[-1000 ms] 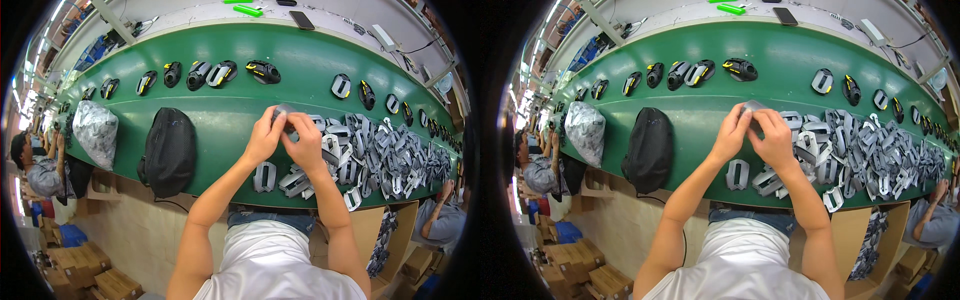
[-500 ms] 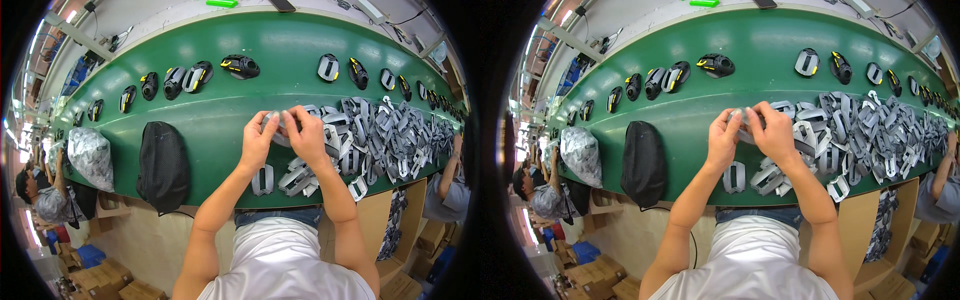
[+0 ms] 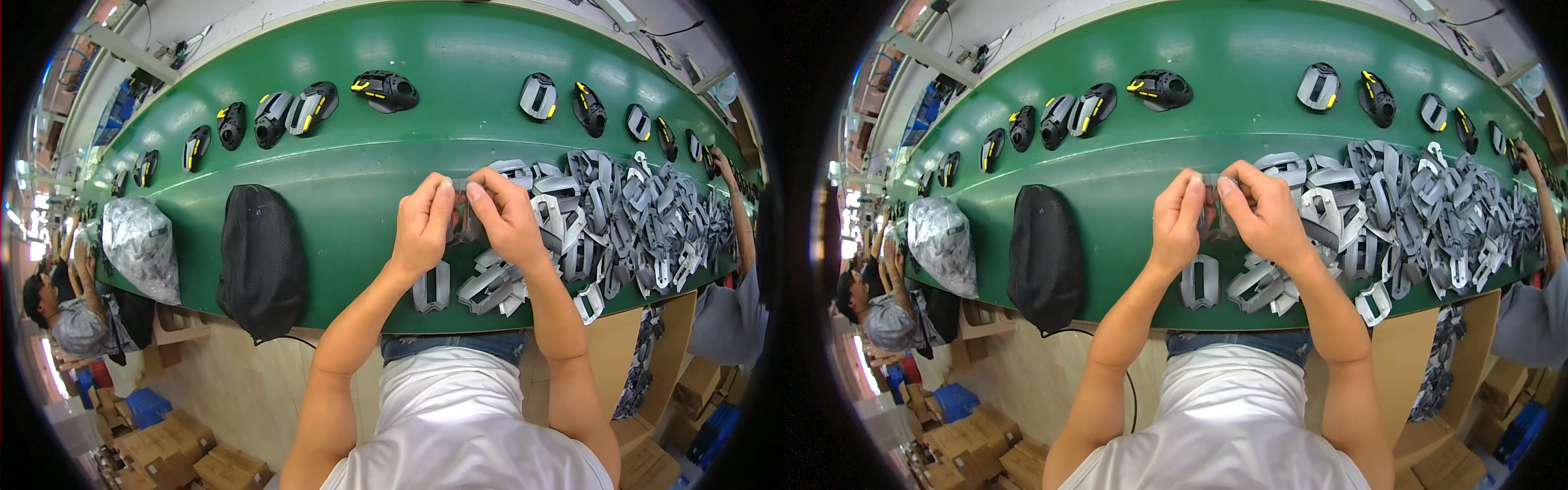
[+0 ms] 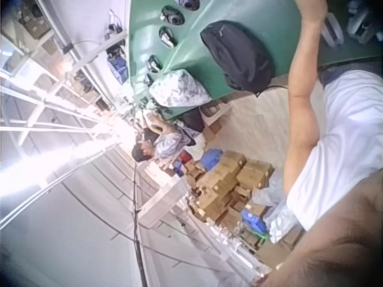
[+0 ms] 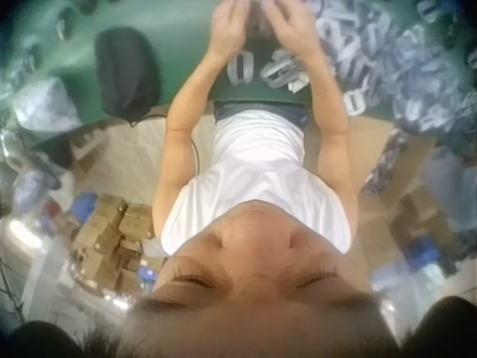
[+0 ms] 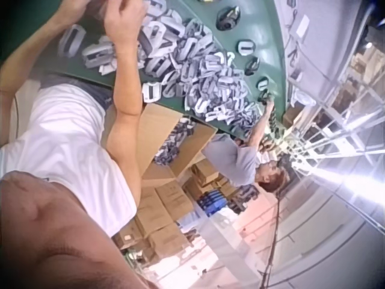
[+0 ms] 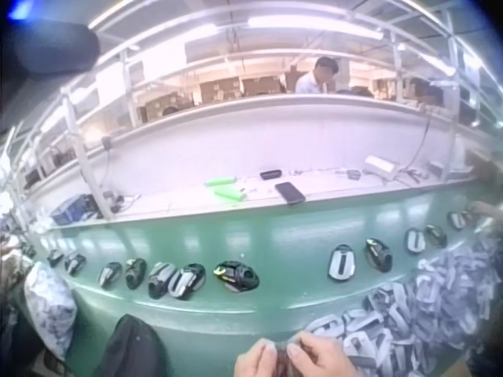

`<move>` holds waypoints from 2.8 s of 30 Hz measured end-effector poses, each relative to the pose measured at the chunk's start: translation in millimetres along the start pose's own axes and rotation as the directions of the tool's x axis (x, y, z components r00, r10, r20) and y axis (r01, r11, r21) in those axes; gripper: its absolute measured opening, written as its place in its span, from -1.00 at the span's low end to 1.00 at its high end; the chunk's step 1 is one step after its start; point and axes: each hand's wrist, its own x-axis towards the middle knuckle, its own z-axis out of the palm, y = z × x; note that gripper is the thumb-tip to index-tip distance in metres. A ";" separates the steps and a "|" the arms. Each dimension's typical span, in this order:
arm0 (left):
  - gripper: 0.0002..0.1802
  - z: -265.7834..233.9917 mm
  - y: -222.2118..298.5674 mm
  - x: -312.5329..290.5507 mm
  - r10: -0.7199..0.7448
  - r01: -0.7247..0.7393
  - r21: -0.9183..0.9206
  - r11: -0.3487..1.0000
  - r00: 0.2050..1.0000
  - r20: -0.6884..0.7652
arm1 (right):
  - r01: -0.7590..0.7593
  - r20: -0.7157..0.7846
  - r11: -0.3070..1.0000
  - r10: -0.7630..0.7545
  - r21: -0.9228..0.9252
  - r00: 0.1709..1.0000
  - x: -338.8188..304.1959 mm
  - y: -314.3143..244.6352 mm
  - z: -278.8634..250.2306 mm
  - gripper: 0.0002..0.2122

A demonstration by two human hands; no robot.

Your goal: The person assembles plastic electronic components by hand, fitting internal components into a plastic housing on an industrial production line.

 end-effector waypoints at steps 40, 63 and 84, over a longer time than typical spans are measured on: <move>-0.74 11.1 3.8 -4.1 0.218 -0.218 -0.002 0.976 0.975 -0.037 | 0.216 -0.168 0.976 -0.210 0.018 0.963 -7.7 -1.4 19.1 -0.77; -0.65 13.7 -4.3 -4.6 0.233 -0.234 0.001 0.972 0.968 -0.088 | 0.166 -0.258 0.982 -0.139 0.086 0.956 -11.2 4.0 28.5 -0.75; -0.65 15.7 -10.4 -4.6 0.335 -0.326 0.097 0.940 0.937 -0.101 | 0.105 -0.261 0.986 -0.067 0.131 0.963 -10.2 6.8 31.7 -0.75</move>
